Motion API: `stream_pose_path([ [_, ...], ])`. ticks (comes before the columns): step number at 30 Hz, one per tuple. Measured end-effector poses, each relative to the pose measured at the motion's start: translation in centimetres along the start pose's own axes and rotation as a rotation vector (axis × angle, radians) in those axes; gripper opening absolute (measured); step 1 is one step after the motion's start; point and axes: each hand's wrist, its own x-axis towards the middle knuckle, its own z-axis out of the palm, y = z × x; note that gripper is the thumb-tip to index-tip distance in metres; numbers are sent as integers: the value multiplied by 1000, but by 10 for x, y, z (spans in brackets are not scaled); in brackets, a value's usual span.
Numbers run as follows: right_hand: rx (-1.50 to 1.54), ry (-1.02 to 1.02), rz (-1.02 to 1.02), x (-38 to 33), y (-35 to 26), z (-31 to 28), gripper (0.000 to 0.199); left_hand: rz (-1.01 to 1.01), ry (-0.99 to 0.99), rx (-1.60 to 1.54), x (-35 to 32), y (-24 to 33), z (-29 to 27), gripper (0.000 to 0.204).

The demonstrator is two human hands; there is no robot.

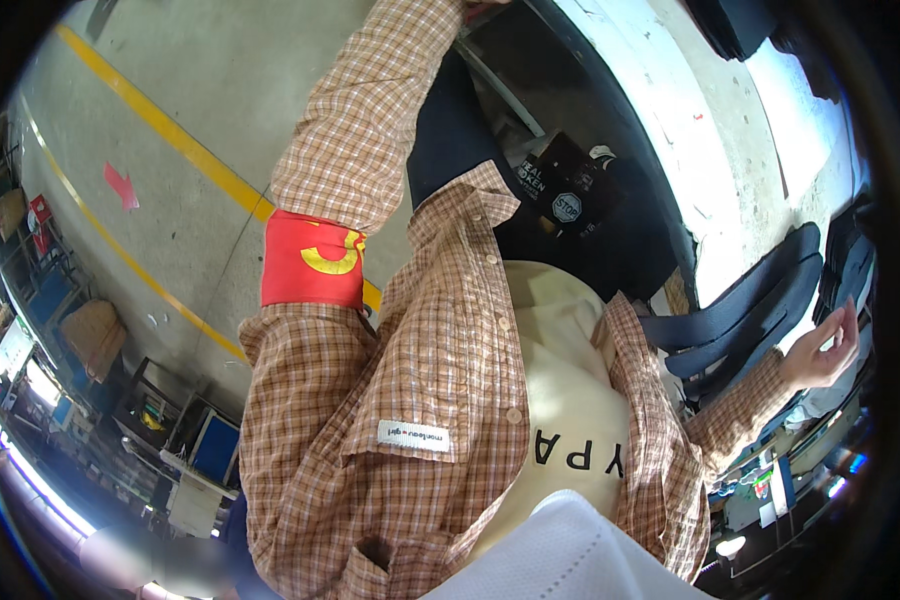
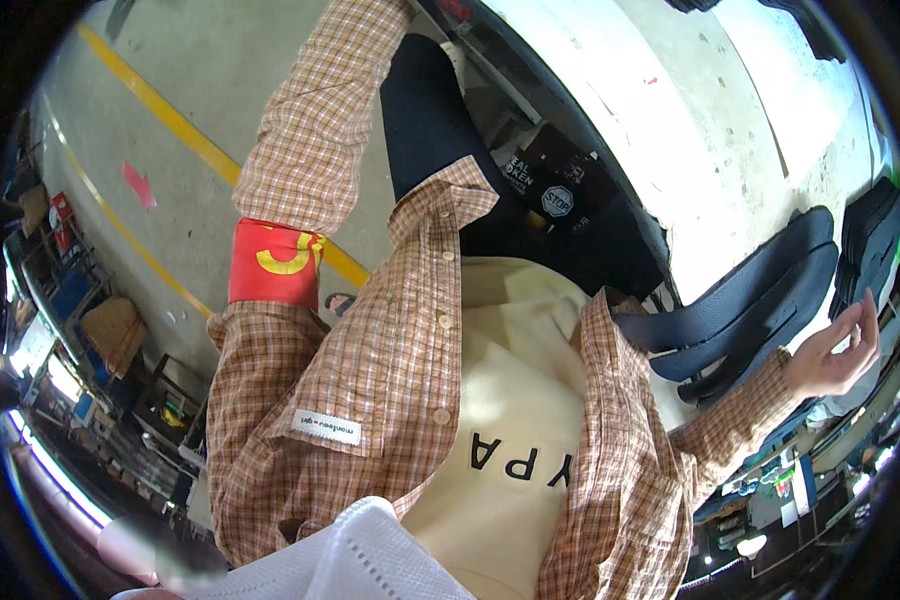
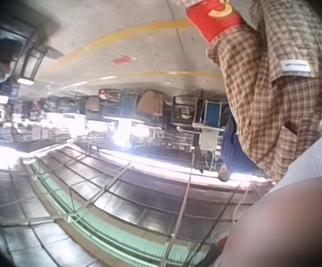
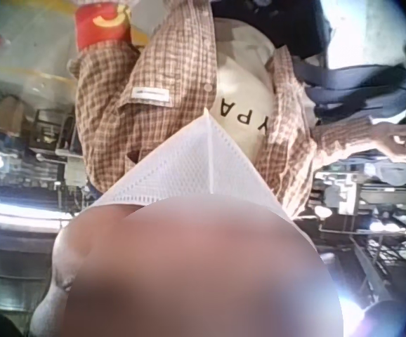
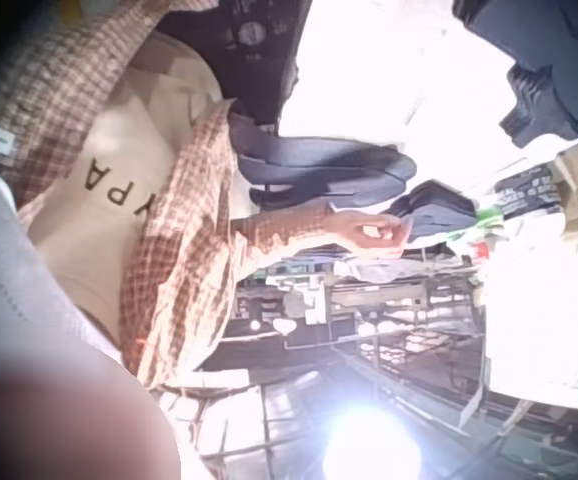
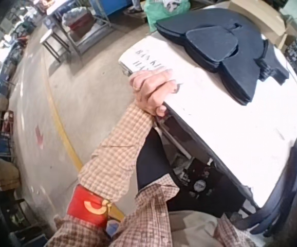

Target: The person picks up black leather shoe parts from a table, unfolds them, and inspects the edges and surfaces by hand. They place the parts back on the table and repeat the process with additional pieces.

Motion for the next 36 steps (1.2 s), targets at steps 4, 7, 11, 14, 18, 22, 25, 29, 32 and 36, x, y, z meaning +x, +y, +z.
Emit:
stream_pose_path([
  [4,179,-508,-400,27,-117,1,36,5,-10,-9,9,4,8,44],
  [7,252,-898,-547,52,-175,22,62,-27,87,-105,28,14,26,32],
  [11,232,-832,-733,92,-192,46,73,-277,212,-192,36,32,30,22],
  [14,337,-785,-775,118,-188,37,69,-869,275,45,-4,40,5,31],
  [18,268,-852,-844,134,-181,1,52,-1818,-204,53,-111,60,-7,20],
  [22,272,-957,-692,124,-150,-18,53,-2518,-1210,-194,-217,157,29,46],
  [25,361,-1068,-581,110,-122,-31,52,-2729,-1418,-469,-262,255,73,45],
  [29,419,-1081,-467,103,-108,-41,49,-2663,-1703,-587,-291,358,85,55],
  [32,378,-1139,-547,111,-115,-41,48,-3103,-1533,-658,-281,397,95,49],
  [36,357,-1179,-540,121,-127,-29,48,-3094,-1621,-702,-262,416,102,46],
])
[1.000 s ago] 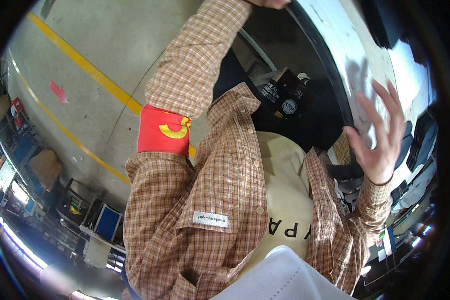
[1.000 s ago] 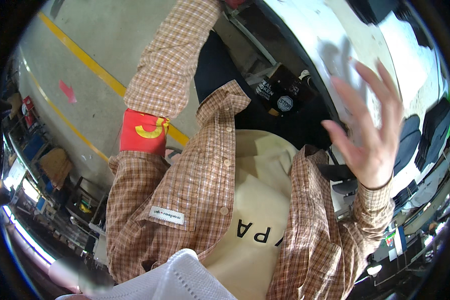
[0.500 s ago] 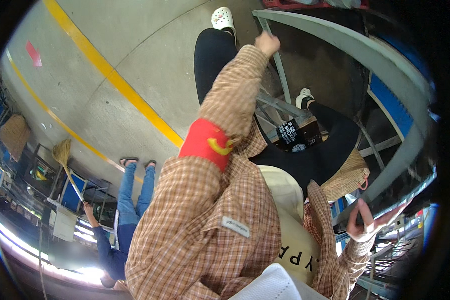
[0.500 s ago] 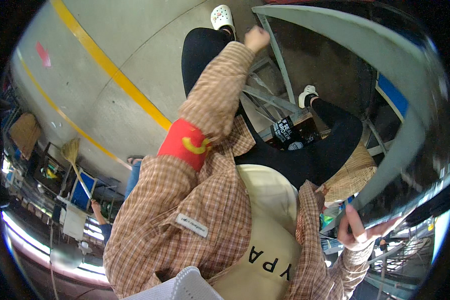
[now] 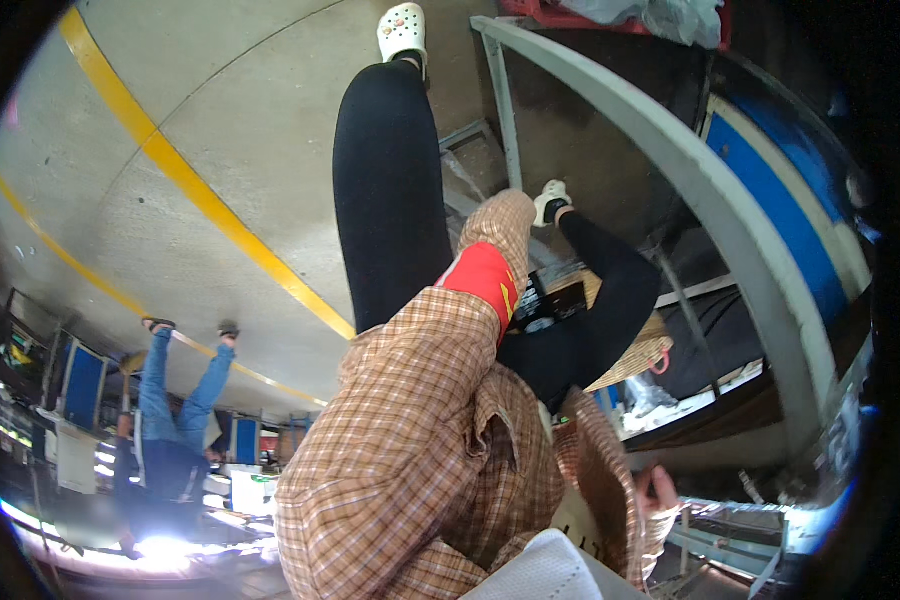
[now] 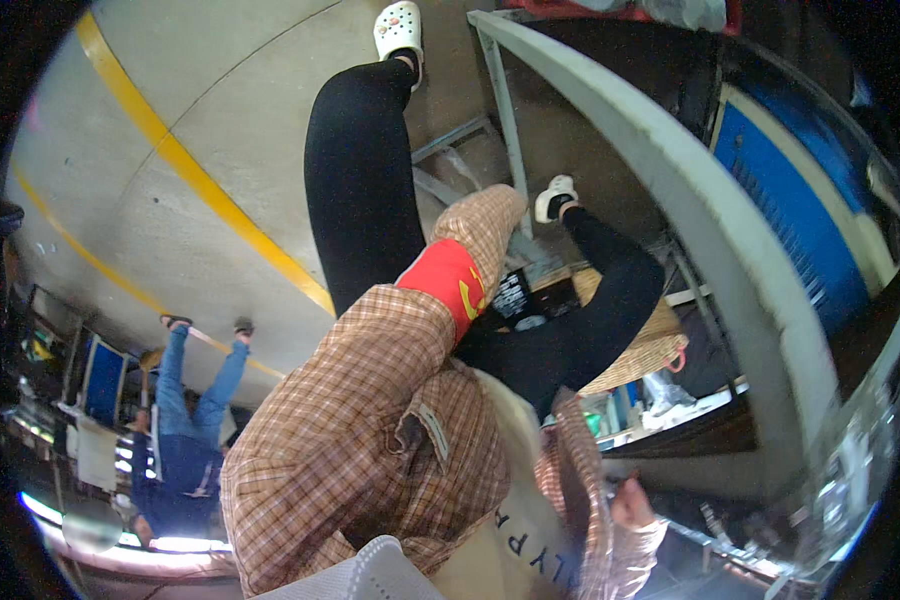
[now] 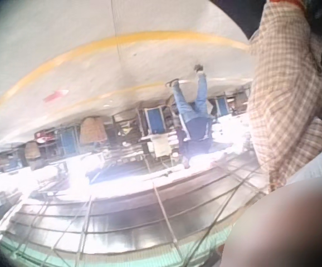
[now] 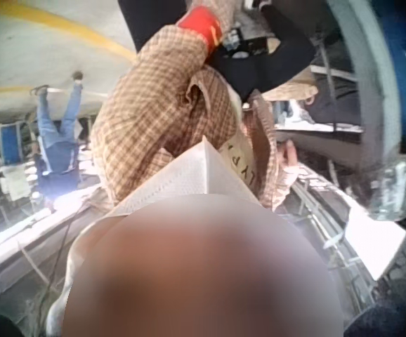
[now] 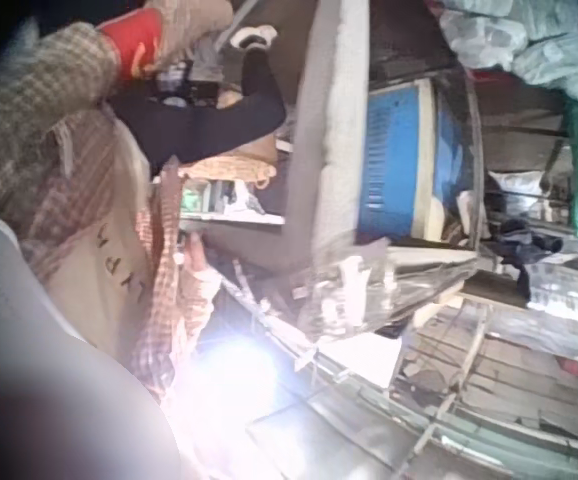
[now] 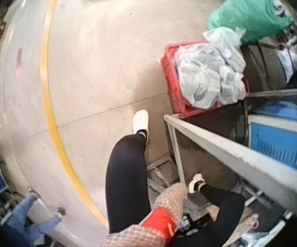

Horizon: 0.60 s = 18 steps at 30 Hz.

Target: The person picks up black leather shoe parts from a table, unfolds them, and inspects the edges and surfaces by hand. They place the parts back on the table and repeat the process with additional pieces.

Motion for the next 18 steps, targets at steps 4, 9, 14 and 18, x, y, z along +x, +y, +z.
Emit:
stream_pose_path([
  [4,-4,-27,16,2,-5,4,48,-14,-21,53,-4,-2,8,43],
  [9,11,-39,48,-3,-8,6,49,-26,-61,123,-5,-3,14,40],
  [14,25,-37,77,3,-8,6,50,-7,-79,215,-3,0,12,37],
  [18,35,-30,88,6,-13,5,50,13,-100,309,-5,-6,6,36],
])
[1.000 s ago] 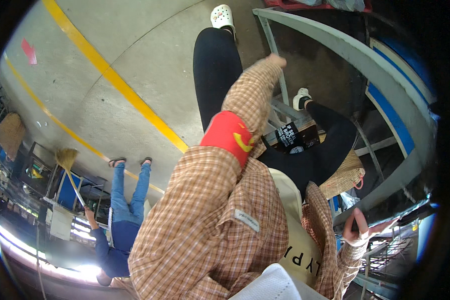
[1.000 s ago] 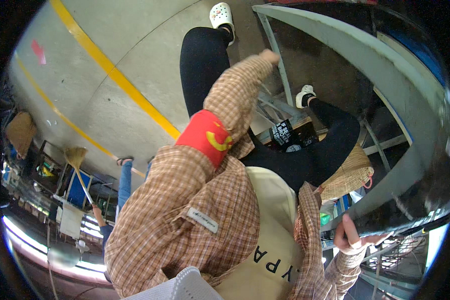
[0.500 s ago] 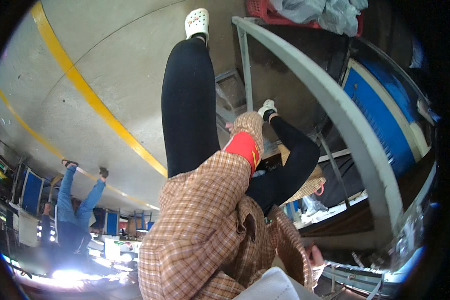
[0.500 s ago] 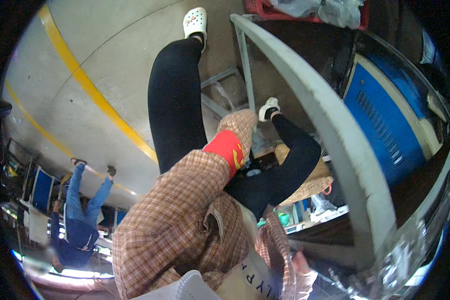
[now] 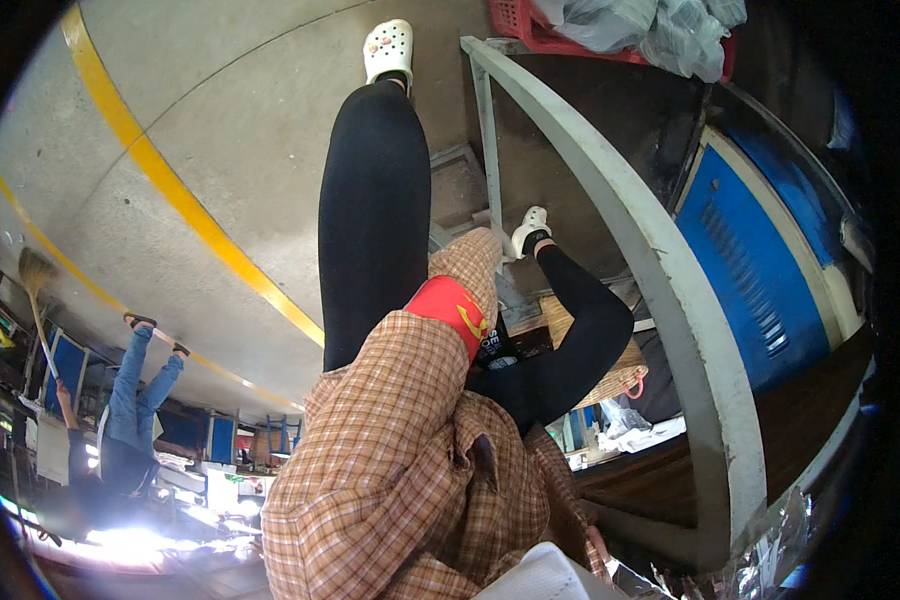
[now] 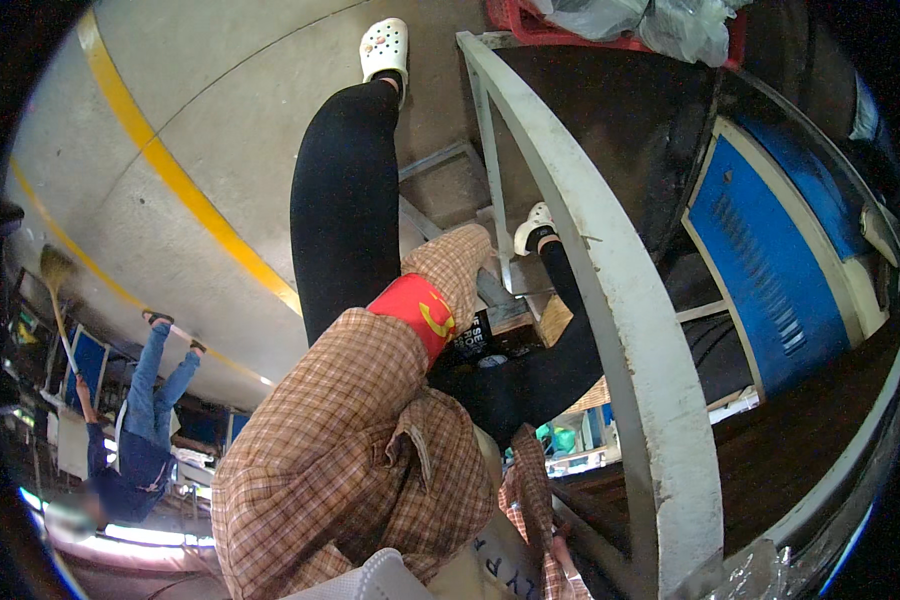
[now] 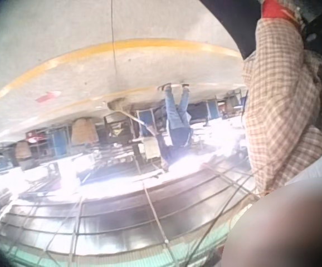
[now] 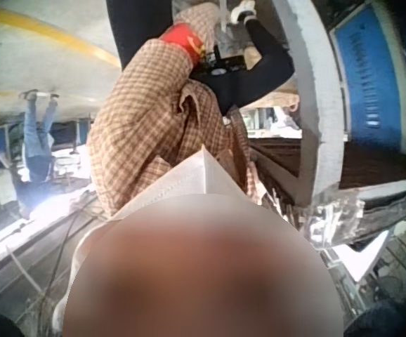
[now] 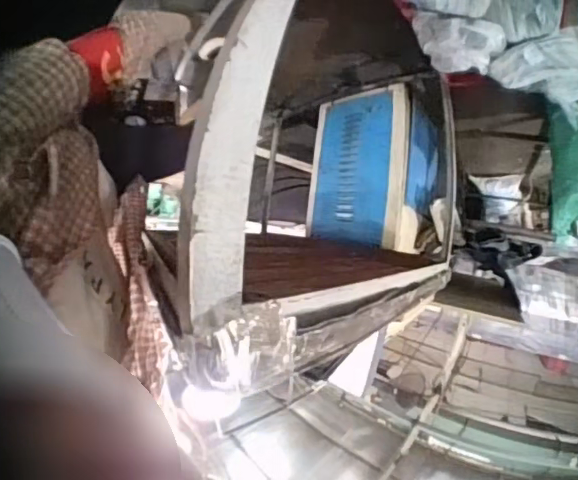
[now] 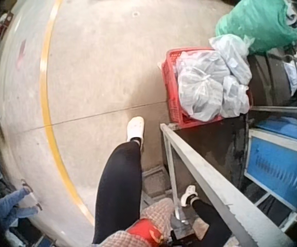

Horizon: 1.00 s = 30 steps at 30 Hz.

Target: The person picks up black leather shoe parts from a table, unfolds them, and inspects the edges and surfaces by hand. They place the parts back on the table and repeat the process with additional pieces.

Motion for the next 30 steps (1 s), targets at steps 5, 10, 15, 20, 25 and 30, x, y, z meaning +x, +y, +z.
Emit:
stream_pose_path([
  [5,-3,17,3,0,-5,-2,51,65,-30,187,-11,-2,-11,34],
  [10,-7,62,2,-4,-13,-3,52,184,-76,469,-35,-6,-32,33],
  [15,-24,140,-29,-6,-15,2,52,633,243,542,-84,-19,-32,40],
  [20,-40,268,-60,4,-11,11,53,386,668,-126,-130,-18,-32,48],
  [25,-102,318,-51,16,-9,6,53,-386,789,-1142,-160,-33,-7,32],
  [30,-90,312,-86,19,-11,5,54,-269,347,-968,-146,-34,12,30],
])
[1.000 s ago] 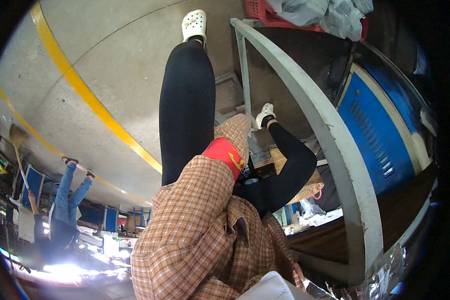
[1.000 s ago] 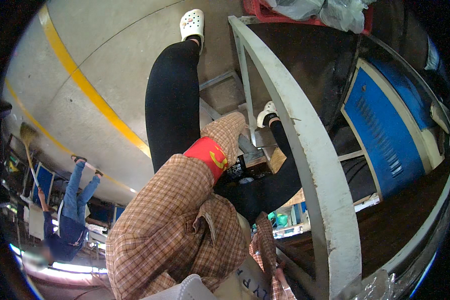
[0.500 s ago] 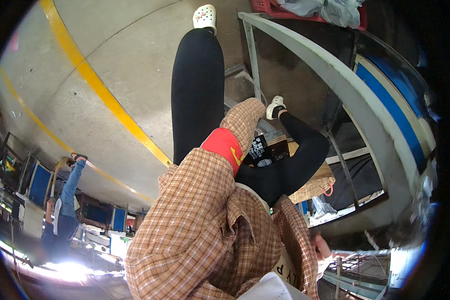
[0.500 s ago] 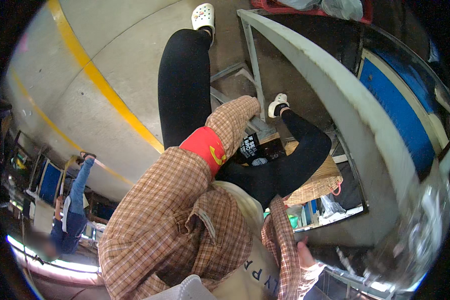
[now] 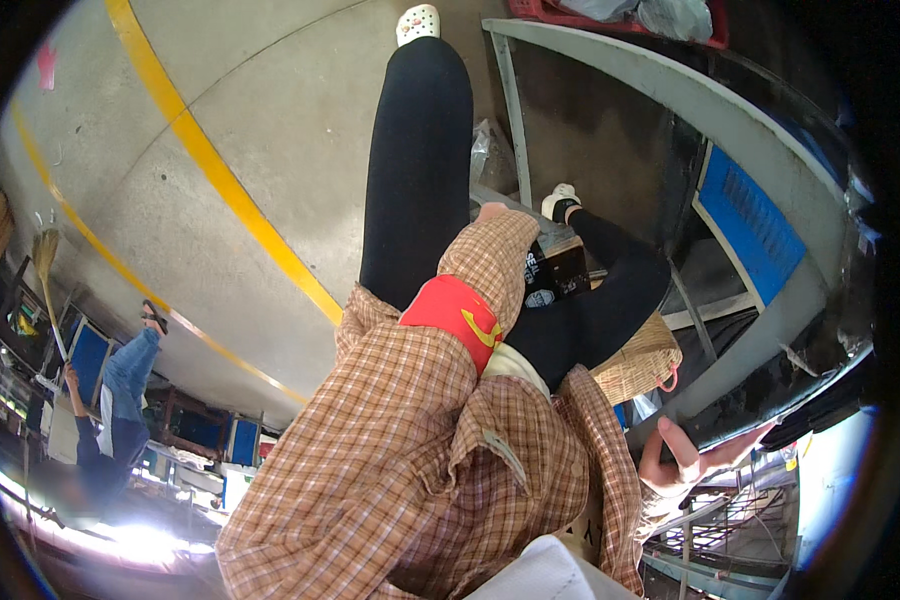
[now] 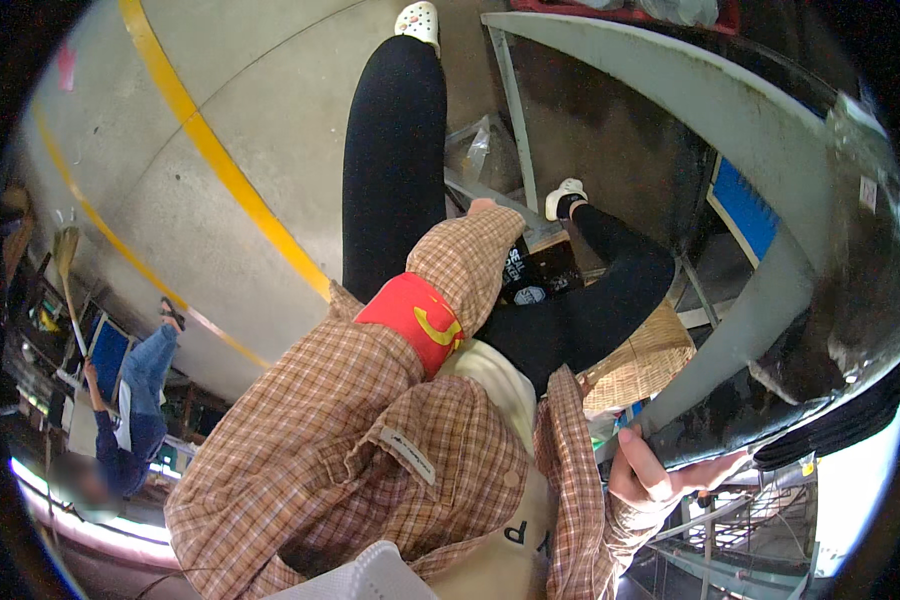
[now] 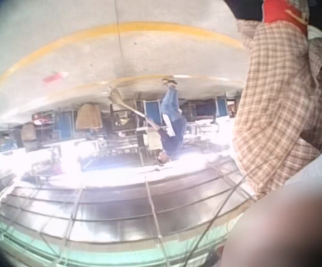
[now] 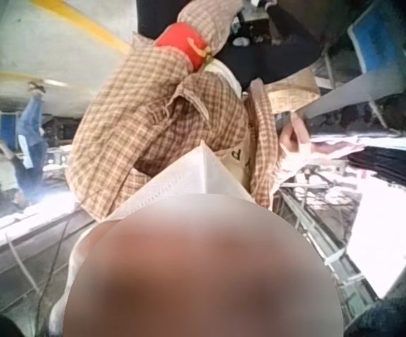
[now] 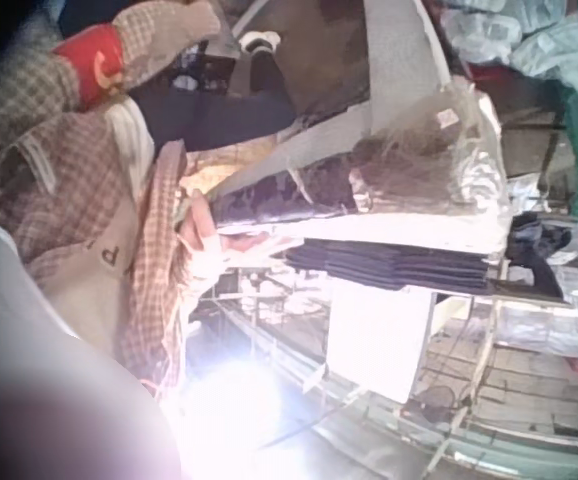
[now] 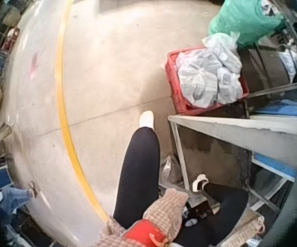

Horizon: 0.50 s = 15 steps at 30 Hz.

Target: The person picks up black leather shoe parts from a table, unfolds them, and inspects the edges and surfaces by hand. They place the parts back on the table and repeat the process with additional pieces.

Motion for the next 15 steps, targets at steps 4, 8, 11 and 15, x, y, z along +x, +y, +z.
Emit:
stream_pose_path([
  [4,-98,-44,-76,3,3,-5,55,8,-33,3,15,-19,21,32],
  [8,-170,-31,-137,6,6,-5,50,33,-47,10,27,-22,27,36],
  [11,-170,-19,-146,7,7,-5,47,44,-57,5,31,-23,27,40],
  [15,-166,-23,-139,4,8,-7,46,63,-75,-25,40,-26,33,46],
])
